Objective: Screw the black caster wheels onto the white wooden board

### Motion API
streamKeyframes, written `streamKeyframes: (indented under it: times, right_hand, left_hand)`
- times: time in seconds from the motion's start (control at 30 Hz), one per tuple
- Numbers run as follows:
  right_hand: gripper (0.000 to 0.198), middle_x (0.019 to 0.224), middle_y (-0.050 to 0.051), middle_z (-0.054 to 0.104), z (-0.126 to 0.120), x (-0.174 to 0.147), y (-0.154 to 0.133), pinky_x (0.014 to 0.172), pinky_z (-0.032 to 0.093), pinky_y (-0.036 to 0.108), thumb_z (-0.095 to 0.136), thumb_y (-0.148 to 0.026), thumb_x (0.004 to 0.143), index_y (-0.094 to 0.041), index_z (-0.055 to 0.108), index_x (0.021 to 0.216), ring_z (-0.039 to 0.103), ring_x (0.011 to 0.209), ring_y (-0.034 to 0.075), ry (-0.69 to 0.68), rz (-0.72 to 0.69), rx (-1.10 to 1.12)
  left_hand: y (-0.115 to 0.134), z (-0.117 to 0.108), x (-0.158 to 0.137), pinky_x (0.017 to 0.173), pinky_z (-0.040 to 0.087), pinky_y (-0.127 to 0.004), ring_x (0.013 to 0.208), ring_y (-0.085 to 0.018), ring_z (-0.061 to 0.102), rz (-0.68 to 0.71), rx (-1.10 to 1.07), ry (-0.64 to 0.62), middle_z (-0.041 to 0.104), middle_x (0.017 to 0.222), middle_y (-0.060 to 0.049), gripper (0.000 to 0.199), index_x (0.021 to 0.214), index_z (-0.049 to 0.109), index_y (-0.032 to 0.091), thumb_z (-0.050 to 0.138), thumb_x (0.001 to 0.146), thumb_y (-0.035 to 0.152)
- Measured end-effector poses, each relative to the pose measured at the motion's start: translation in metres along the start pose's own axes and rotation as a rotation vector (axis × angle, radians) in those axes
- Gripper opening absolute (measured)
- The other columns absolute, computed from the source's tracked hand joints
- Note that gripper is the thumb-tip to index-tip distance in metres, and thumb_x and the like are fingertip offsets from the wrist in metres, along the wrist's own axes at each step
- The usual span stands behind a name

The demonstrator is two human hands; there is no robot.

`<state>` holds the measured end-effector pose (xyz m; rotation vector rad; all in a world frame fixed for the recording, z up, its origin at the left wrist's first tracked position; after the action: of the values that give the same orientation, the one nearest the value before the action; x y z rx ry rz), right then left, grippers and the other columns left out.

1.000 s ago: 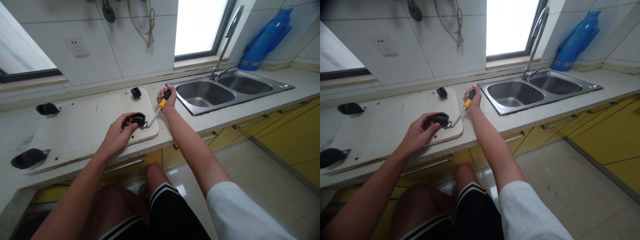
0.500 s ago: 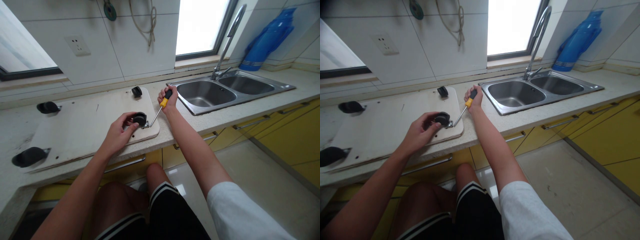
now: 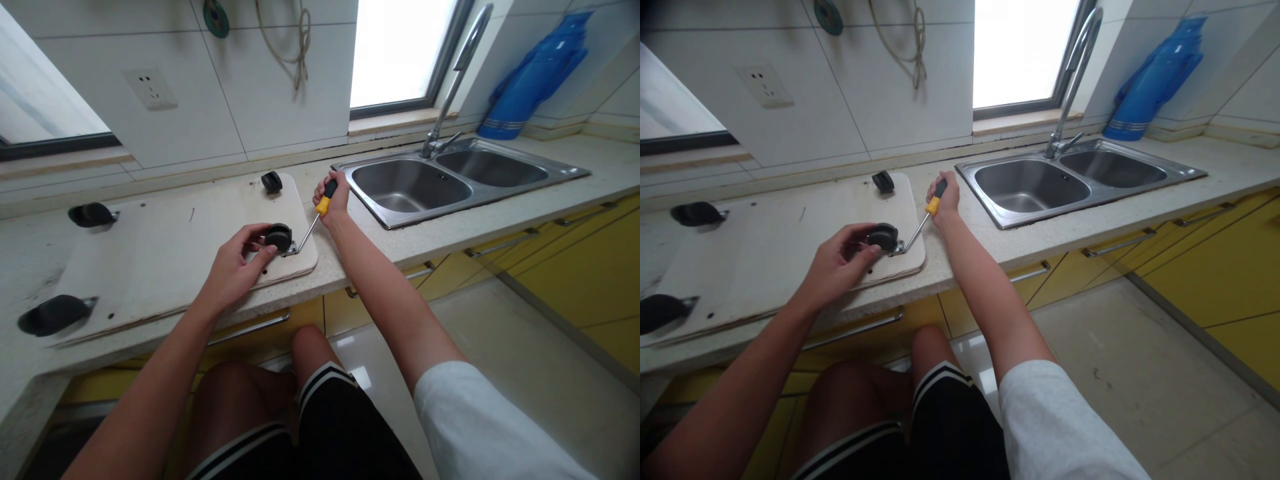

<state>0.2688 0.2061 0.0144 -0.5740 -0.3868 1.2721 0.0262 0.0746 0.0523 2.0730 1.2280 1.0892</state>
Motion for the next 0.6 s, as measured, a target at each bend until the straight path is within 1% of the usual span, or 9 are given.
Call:
streamKeyframes:
  times: [0.07, 0.13, 0.23, 0.3, 0.37, 0.47, 0.6]
  right_hand:
    - [0.042, 0.051, -0.009, 0.040, -0.005, 0.002, 0.002, 0.040, 0.025, 0.022, 0.053, -0.038, 0.110, -0.027, 0.039, 0.071, 0.033, 0.041, 0.009, 0.050, 0.000, -0.039]
    - [0.041, 0.051, -0.009, 0.041, -0.010, 0.004, 0.004, 0.040, 0.026, 0.022, 0.055, -0.037, 0.108, -0.027, 0.040, 0.071, 0.033, 0.042, 0.009, 0.086, -0.006, -0.062]
    - [0.038, 0.052, -0.009, 0.043, -0.016, 0.008, 0.006, 0.040, 0.028, 0.021, 0.060, -0.035, 0.104, -0.027, 0.043, 0.071, 0.035, 0.043, 0.009, 0.130, -0.023, -0.090]
    - [0.035, 0.053, -0.009, 0.045, -0.022, 0.009, 0.007, 0.040, 0.031, 0.021, 0.065, -0.033, 0.101, -0.027, 0.045, 0.073, 0.038, 0.046, 0.009, 0.168, -0.037, -0.114]
    - [0.032, 0.055, -0.009, 0.046, -0.026, 0.010, 0.006, 0.041, 0.032, 0.021, 0.067, -0.030, 0.099, -0.027, 0.047, 0.075, 0.041, 0.048, 0.009, 0.204, -0.049, -0.141]
    - [0.029, 0.059, -0.008, 0.048, -0.029, 0.010, 0.004, 0.044, 0.034, 0.021, 0.067, -0.024, 0.096, -0.026, 0.049, 0.074, 0.045, 0.052, 0.009, 0.235, -0.061, -0.180]
    - [0.031, 0.062, -0.006, 0.050, -0.028, 0.011, 0.004, 0.049, 0.035, 0.024, 0.067, -0.020, 0.096, -0.025, 0.050, 0.070, 0.047, 0.055, 0.010, 0.227, -0.064, -0.228]
  left_hand:
    - [0.000, 0.000, -0.001, 0.090, 0.064, -0.041, 0.098, -0.028, 0.077, -0.011, 0.002, 0.001, 0.082, 0.114, -0.009, 0.058, 0.139, 0.074, 0.022, 0.078, 0.096, 0.061]
    - [-0.001, 0.000, -0.001, 0.089, 0.063, -0.040, 0.098, -0.027, 0.076, -0.022, 0.001, 0.004, 0.082, 0.113, -0.010, 0.061, 0.140, 0.074, 0.021, 0.079, 0.095, 0.062]
    - [-0.001, 0.000, -0.002, 0.094, 0.062, -0.041, 0.099, -0.027, 0.076, -0.017, -0.013, 0.007, 0.082, 0.115, -0.010, 0.061, 0.139, 0.074, 0.019, 0.081, 0.094, 0.060]
    - [0.001, 0.000, -0.002, 0.098, 0.062, -0.042, 0.101, -0.026, 0.075, 0.003, -0.002, 0.005, 0.081, 0.122, -0.010, 0.061, 0.141, 0.073, 0.020, 0.081, 0.094, 0.058]
    - [0.006, 0.000, -0.002, 0.101, 0.062, -0.042, 0.105, -0.026, 0.074, 0.043, 0.035, 0.001, 0.079, 0.129, -0.010, 0.062, 0.146, 0.070, 0.022, 0.081, 0.095, 0.055]
    - [0.017, 0.004, -0.004, 0.104, 0.062, -0.043, 0.113, -0.027, 0.073, 0.151, 0.114, -0.017, 0.076, 0.136, -0.009, 0.062, 0.154, 0.065, 0.024, 0.077, 0.098, 0.050]
    - [0.030, 0.012, -0.008, 0.105, 0.061, -0.044, 0.122, -0.030, 0.072, 0.276, 0.229, -0.047, 0.073, 0.138, -0.011, 0.047, 0.148, 0.067, 0.025, 0.069, 0.104, 0.040]
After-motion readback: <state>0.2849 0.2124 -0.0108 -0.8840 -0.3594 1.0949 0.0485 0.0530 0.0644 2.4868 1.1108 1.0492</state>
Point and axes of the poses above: each hand's wrist, its own x-axis towards the middle knuckle, its own z-axis out of the palm, y = z × x, the point moved 10 cm from there along x, towards the middle knuckle
